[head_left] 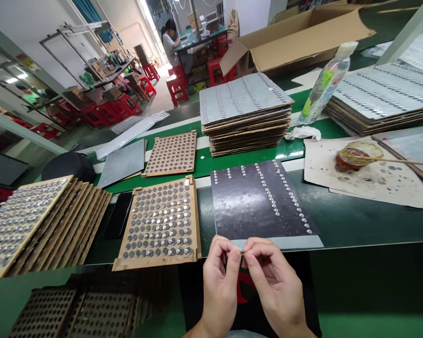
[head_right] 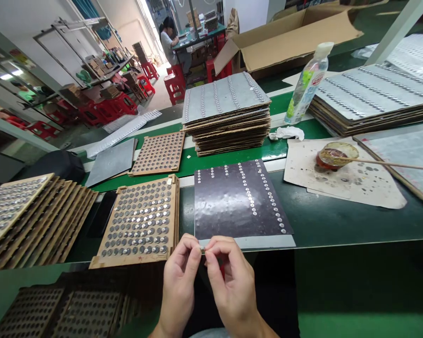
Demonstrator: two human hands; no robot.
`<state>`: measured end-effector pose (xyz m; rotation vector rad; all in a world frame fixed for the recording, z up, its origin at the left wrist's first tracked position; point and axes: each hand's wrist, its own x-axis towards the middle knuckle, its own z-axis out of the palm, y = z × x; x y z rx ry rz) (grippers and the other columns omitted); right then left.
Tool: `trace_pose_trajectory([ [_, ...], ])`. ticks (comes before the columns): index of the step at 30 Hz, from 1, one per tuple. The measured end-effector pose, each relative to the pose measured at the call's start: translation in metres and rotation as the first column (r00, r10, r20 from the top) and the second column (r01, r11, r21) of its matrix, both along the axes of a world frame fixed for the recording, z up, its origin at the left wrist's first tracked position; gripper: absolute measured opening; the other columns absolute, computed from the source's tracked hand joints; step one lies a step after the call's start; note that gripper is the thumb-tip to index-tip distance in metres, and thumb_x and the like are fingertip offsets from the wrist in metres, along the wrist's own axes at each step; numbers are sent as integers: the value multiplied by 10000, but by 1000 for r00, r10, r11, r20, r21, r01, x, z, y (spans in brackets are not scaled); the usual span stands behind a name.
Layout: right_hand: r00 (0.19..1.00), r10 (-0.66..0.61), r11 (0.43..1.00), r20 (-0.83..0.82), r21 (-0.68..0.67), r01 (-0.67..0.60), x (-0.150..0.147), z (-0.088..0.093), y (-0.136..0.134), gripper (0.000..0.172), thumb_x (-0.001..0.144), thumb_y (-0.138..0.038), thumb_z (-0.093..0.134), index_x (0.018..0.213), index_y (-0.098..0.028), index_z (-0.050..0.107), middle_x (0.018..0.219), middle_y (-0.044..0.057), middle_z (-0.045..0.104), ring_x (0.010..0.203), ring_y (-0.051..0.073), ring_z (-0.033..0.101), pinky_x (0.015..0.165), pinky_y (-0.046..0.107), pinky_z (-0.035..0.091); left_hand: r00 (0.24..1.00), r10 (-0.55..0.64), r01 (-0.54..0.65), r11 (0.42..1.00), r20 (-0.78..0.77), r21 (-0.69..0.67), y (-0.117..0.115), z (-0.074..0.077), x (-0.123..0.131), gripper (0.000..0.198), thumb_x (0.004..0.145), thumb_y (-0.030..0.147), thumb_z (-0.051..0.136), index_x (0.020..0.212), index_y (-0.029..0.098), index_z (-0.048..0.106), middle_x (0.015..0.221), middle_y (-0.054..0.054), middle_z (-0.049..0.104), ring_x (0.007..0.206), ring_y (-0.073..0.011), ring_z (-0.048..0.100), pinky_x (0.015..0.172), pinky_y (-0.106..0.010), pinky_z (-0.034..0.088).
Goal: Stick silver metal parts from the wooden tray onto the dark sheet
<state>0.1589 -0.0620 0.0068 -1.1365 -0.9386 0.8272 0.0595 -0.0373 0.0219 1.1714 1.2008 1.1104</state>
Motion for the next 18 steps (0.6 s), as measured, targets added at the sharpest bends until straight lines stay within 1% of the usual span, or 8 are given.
trace_pose_trajectory([
  [3,997,19,999,-71,-46,-22,2,3,3,94,961,-288,646,908,-217,677,895,54,691,744,157,698,662,232,614,1000,-12,12,1000,-13,10,0,-1,-1,392,962,526,614,758,192,585,756,-3,526,700,-139,521,674,-228,457],
  [6,994,38,997,-107,-56,-45,2,6,8,175,932,-347,688,829,-205,675,803,39,669,710,158,672,632,228,597,999,-3,6,999,-54,52,0,-1,-1,384,964,521,612,765,193,590,769,-5,524,718,-142,520,689,-230,456],
  [8,978,71,993,-195,-82,-88,3,7,12,264,926,-376,696,740,-197,640,742,20,629,633,136,618,585,225,568,998,-18,22,998,-60,56,0,-1,-1,393,973,519,598,755,193,578,765,-4,516,707,-141,511,676,-234,449],
  [11,939,67,984,-336,-131,-117,6,5,15,313,906,-426,716,722,-192,619,732,3,604,568,110,555,541,226,526,998,-35,37,999,-52,26,1,-1,-4,408,977,536,578,758,192,562,763,-5,508,704,-145,505,669,-243,446],
  [13,948,23,982,-319,-172,-82,11,-1,15,277,886,-441,737,787,-195,658,766,14,633,582,113,565,549,229,526,998,-23,23,1000,-67,3,2,-2,-12,405,976,543,572,772,194,556,766,-6,506,716,-150,511,675,-246,452],
  [15,973,-45,978,-227,-210,-3,18,-11,15,255,862,-448,759,885,-201,700,827,40,682,656,140,617,601,243,549,993,10,-10,1000,-118,-3,8,-5,-28,387,980,534,558,789,197,555,768,-6,509,720,-155,518,671,-248,459],
  [17,984,-125,968,-126,-234,93,28,-23,14,276,844,-455,769,954,-207,715,905,65,718,799,185,676,712,280,573,965,80,-78,997,-249,20,20,-8,-54,363,991,521,519,822,203,568,771,-7,524,723,-165,532,672,-258,474],
  [18,982,-168,961,-81,-237,145,34,-30,13,284,839,-461,766,960,-210,716,936,71,726,869,206,686,771,303,571,933,116,-111,993,-342,35,28,-10,-70,351,996,511,492,846,206,580,784,-12,539,740,-175,547,693,-270,488],
])
